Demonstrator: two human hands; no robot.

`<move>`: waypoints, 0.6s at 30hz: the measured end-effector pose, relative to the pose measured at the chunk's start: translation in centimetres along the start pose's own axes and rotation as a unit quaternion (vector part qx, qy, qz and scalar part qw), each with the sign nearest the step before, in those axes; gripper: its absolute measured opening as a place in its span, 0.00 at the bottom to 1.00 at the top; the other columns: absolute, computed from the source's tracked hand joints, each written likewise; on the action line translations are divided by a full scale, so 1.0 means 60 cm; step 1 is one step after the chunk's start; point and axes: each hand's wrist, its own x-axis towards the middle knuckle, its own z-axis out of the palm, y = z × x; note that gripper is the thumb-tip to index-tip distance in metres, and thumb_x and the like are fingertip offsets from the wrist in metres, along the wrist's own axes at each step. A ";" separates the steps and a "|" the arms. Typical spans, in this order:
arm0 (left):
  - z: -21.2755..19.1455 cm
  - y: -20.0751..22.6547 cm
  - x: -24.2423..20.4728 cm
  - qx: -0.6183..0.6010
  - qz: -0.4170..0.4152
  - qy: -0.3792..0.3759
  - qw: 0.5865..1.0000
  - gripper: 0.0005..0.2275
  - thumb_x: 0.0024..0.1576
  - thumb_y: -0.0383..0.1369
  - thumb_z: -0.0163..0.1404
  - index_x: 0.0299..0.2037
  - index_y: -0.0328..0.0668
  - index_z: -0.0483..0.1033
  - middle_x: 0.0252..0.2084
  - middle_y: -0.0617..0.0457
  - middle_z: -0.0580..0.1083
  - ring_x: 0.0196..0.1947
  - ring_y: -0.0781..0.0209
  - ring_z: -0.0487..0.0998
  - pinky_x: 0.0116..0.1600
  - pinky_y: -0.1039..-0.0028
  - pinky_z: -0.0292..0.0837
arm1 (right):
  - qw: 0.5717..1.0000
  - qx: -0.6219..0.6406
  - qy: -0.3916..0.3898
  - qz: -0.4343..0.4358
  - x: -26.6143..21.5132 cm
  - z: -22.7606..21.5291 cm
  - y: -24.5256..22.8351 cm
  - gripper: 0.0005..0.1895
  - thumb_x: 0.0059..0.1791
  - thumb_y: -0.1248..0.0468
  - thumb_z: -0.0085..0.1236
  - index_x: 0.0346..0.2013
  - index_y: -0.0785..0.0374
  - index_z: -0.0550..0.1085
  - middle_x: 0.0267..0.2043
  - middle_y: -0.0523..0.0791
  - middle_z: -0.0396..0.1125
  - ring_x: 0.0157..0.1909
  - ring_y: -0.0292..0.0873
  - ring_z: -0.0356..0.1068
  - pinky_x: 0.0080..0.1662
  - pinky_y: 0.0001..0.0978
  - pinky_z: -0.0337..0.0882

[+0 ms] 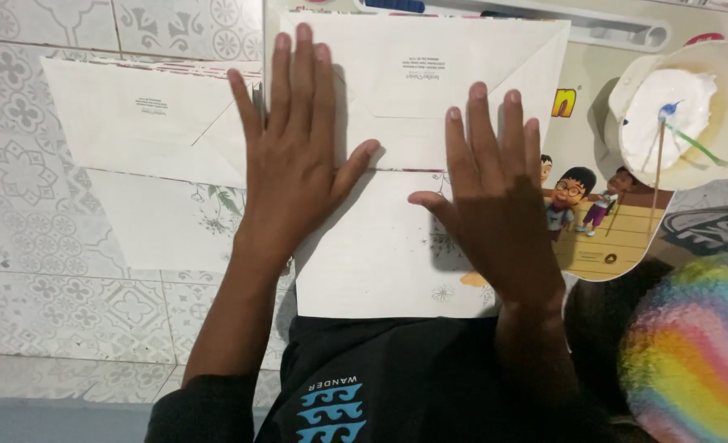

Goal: Applying glue to paper components and folding them to assemble a decorative paper craft.

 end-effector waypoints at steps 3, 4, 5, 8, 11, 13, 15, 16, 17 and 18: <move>0.017 -0.015 -0.018 0.005 0.001 0.021 1.000 0.41 0.72 0.56 0.48 0.76 0.24 0.44 0.78 0.30 0.40 0.77 0.38 0.33 0.72 0.35 0.19 | 0.999 0.013 0.009 -0.033 0.025 0.008 -0.009 0.53 0.51 0.37 0.70 0.72 0.77 0.63 0.76 0.63 0.46 0.75 0.71 0.43 0.69 0.75 0.55; 0.017 -0.007 -0.020 0.005 -0.002 0.019 1.000 0.41 0.72 0.56 0.48 0.76 0.24 0.44 0.78 0.30 0.40 0.77 0.38 0.33 0.72 0.35 0.19 | 0.999 0.015 0.008 -0.036 0.026 0.016 -0.008 0.53 0.51 0.37 0.70 0.72 0.77 0.63 0.76 0.63 0.46 0.75 0.71 0.43 0.69 0.75 0.55; 0.016 0.000 -0.019 0.021 0.017 -0.032 0.999 0.38 0.72 0.57 0.41 0.77 0.33 0.40 0.78 0.37 0.37 0.77 0.42 0.32 0.72 0.36 0.18 | 0.998 0.047 0.011 -0.040 0.030 0.025 -0.007 0.48 0.55 0.38 0.61 0.73 0.76 0.61 0.77 0.62 0.45 0.76 0.70 0.43 0.71 0.75 0.51; 0.024 0.020 -0.021 0.009 0.077 -0.037 0.996 0.32 0.72 0.55 0.34 0.78 0.43 0.42 0.79 0.48 0.40 0.77 0.50 0.34 0.73 0.39 0.21 | 0.995 0.081 0.022 -0.061 0.041 0.043 -0.007 0.42 0.60 0.41 0.52 0.72 0.76 0.61 0.76 0.63 0.46 0.76 0.70 0.43 0.71 0.75 0.48; 0.035 0.030 -0.026 -0.020 0.115 0.007 0.993 0.30 0.71 0.53 0.35 0.77 0.44 0.48 0.79 0.52 0.46 0.77 0.54 0.37 0.75 0.41 0.25 | 0.993 0.092 0.024 -0.070 0.038 0.047 -0.009 0.39 0.59 0.45 0.56 0.71 0.76 0.64 0.75 0.64 0.48 0.76 0.70 0.45 0.71 0.75 0.48; 0.038 0.030 -0.026 -0.020 0.112 0.007 0.994 0.30 0.71 0.53 0.36 0.77 0.44 0.49 0.79 0.52 0.47 0.77 0.54 0.37 0.75 0.41 0.26 | 0.993 0.100 0.021 -0.064 0.039 0.049 -0.008 0.39 0.58 0.46 0.59 0.71 0.76 0.64 0.76 0.63 0.48 0.76 0.70 0.45 0.71 0.75 0.48; 0.040 0.028 -0.028 -0.020 0.109 0.013 0.994 0.32 0.71 0.53 0.40 0.77 0.39 0.50 0.79 0.48 0.46 0.77 0.53 0.38 0.75 0.42 0.25 | 0.995 0.069 0.024 -0.063 0.037 0.051 -0.008 0.40 0.60 0.41 0.46 0.70 0.77 0.66 0.75 0.64 0.50 0.75 0.70 0.47 0.71 0.72 0.50; 0.041 0.030 -0.029 -0.021 0.110 0.012 0.994 0.32 0.71 0.53 0.40 0.77 0.39 0.50 0.79 0.48 0.46 0.77 0.53 0.38 0.75 0.42 0.25 | 0.995 0.069 0.023 -0.062 0.032 0.051 -0.007 0.40 0.60 0.41 0.46 0.70 0.77 0.66 0.75 0.64 0.50 0.75 0.70 0.47 0.71 0.72 0.50; 0.041 0.030 -0.030 -0.018 0.104 0.013 0.994 0.33 0.70 0.55 0.39 0.77 0.38 0.50 0.79 0.47 0.47 0.77 0.53 0.38 0.75 0.42 0.26 | 0.996 0.067 0.012 -0.050 0.029 0.053 -0.005 0.42 0.59 0.40 0.49 0.71 0.75 0.64 0.76 0.63 0.47 0.76 0.69 0.46 0.71 0.73 0.51; 0.041 0.030 -0.031 -0.014 0.097 0.014 0.995 0.34 0.70 0.56 0.39 0.76 0.38 0.50 0.79 0.46 0.47 0.77 0.52 0.38 0.75 0.41 0.27 | 0.997 0.066 0.001 -0.039 0.025 0.055 -0.003 0.44 0.59 0.39 0.52 0.73 0.74 0.61 0.77 0.62 0.45 0.77 0.68 0.45 0.71 0.73 0.52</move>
